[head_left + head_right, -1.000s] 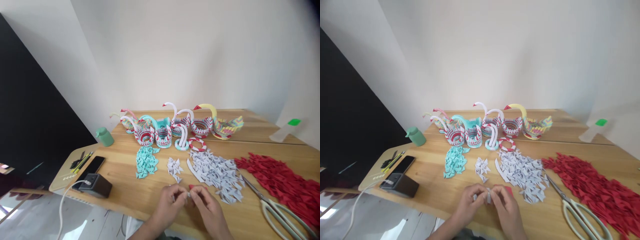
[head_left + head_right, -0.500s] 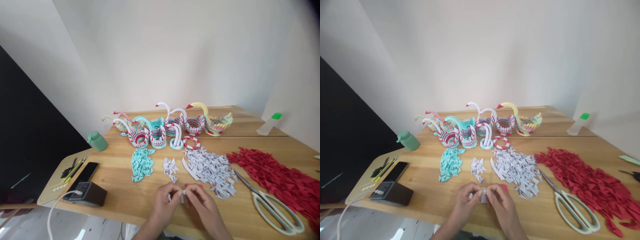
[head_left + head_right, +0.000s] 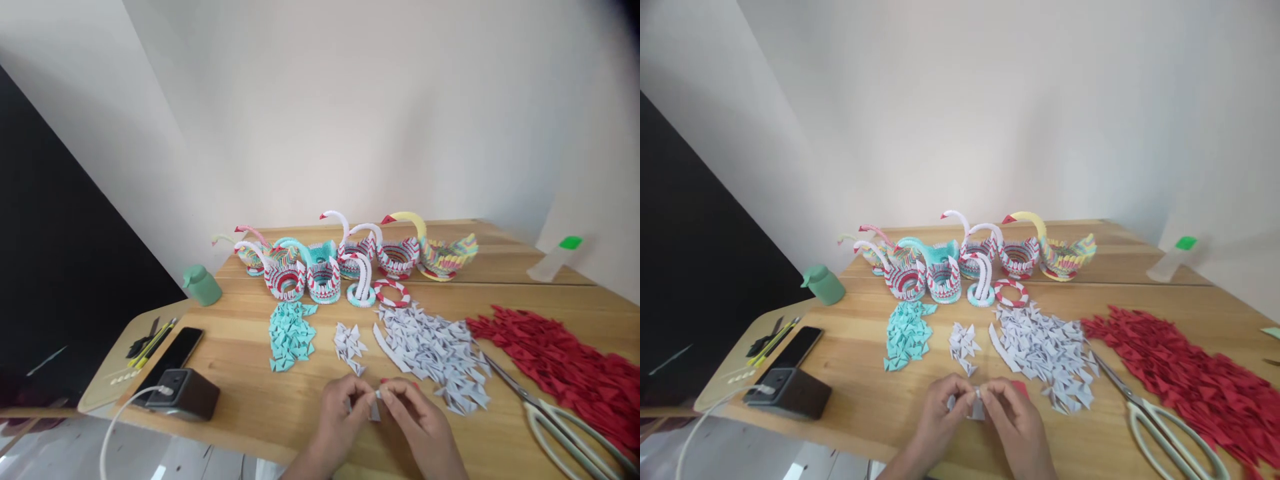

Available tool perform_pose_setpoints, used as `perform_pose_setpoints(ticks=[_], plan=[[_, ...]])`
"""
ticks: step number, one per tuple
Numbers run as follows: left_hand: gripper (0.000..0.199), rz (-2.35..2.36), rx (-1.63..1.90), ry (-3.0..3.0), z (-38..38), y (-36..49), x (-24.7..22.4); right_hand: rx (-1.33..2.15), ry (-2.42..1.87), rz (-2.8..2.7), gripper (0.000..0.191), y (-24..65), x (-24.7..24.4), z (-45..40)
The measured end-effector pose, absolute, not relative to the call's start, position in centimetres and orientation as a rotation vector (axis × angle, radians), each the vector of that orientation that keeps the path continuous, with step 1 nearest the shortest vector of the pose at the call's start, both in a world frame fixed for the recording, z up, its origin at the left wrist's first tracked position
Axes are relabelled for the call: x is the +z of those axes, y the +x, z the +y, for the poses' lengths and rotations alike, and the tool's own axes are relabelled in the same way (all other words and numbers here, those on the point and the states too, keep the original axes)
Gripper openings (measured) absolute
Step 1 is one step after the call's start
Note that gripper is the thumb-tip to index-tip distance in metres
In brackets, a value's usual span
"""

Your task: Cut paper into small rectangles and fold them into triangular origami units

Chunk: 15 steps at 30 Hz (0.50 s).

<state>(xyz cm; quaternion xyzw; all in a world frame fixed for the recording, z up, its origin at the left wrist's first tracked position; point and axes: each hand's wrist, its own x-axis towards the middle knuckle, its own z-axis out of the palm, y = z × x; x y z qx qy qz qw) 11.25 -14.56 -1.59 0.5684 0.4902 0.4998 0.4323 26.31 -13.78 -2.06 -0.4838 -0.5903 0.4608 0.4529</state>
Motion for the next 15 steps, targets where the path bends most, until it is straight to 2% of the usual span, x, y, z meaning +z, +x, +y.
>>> perform_pose_setpoints(ticks=[7, 15], plan=[[0.033, 1.099, 1.227, 1.184, -14.1, 10.7, -1.2, 1.115, -1.258, -1.43, 0.021, 25.7, -0.9, -13.5], [0.024, 1.194, 1.24, 1.371, -14.5, 9.7, -1.7, 1.218, -1.126, -1.33, 0.018, 25.5, -0.4, -13.5]])
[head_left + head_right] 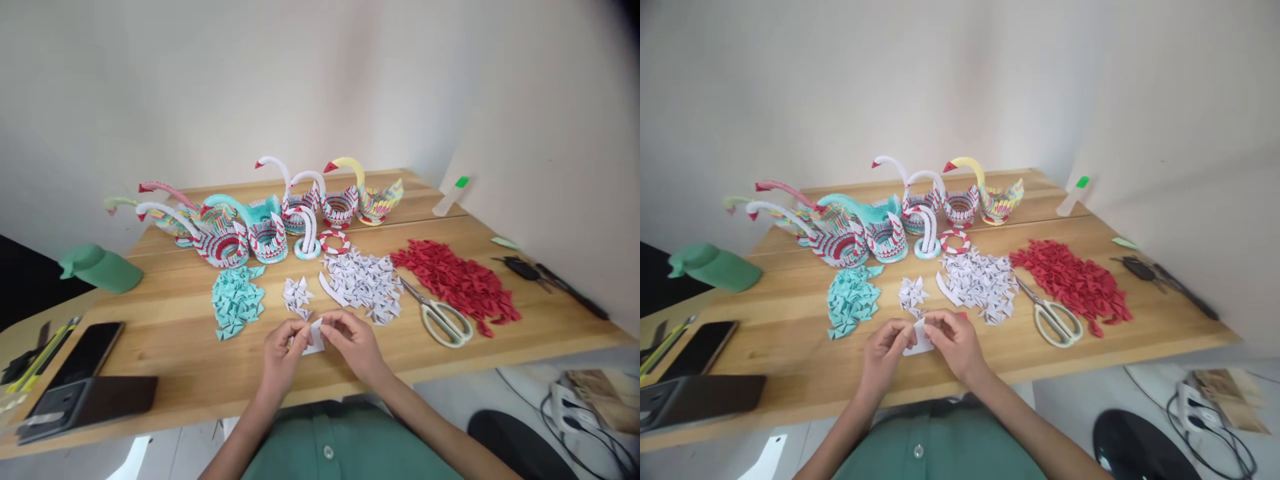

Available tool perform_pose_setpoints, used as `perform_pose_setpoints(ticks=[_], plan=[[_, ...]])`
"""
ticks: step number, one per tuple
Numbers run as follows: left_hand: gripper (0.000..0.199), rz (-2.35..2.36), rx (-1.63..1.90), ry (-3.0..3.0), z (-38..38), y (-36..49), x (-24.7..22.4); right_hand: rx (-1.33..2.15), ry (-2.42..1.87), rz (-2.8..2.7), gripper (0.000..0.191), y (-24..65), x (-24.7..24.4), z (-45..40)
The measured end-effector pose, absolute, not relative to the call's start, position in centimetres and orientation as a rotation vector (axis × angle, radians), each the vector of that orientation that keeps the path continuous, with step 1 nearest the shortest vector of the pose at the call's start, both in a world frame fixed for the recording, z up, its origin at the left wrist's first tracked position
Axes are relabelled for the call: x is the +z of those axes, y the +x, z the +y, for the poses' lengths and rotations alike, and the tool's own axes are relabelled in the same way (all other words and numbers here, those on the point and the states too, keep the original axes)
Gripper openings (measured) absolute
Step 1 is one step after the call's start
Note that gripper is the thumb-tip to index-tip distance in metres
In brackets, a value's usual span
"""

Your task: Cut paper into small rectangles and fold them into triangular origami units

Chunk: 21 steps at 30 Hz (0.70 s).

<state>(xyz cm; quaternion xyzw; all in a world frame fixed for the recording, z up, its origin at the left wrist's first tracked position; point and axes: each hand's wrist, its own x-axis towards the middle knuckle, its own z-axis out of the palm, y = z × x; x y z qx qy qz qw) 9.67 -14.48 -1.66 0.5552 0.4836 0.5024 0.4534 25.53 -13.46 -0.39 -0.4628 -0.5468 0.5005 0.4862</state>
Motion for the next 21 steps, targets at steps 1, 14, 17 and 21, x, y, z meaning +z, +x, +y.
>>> perform_pose_setpoints(ticks=[1, 14, 17, 21], plan=[[0.024, 1.213, 1.24, 1.396, -14.6, 9.6, -1.6, 1.229, -1.12, -1.325, 0.019, 25.6, -0.4, -13.5], [0.024, 1.236, 1.255, 1.337, -15.2, 9.8, -1.1, 1.399, -1.053, -1.391, 0.025, 26.0, 0.4, -13.5], [0.025, 1.178, 1.299, 1.184, -15.1, 9.8, -1.3, 1.513, -1.041, -1.375, 0.027, 25.8, 0.2, -13.6], [0.022, 1.0, 1.265, 0.928, -14.9, 9.8, -1.7, 1.715, -0.96, -1.236, 0.033, 25.5, -0.2, -13.8]])
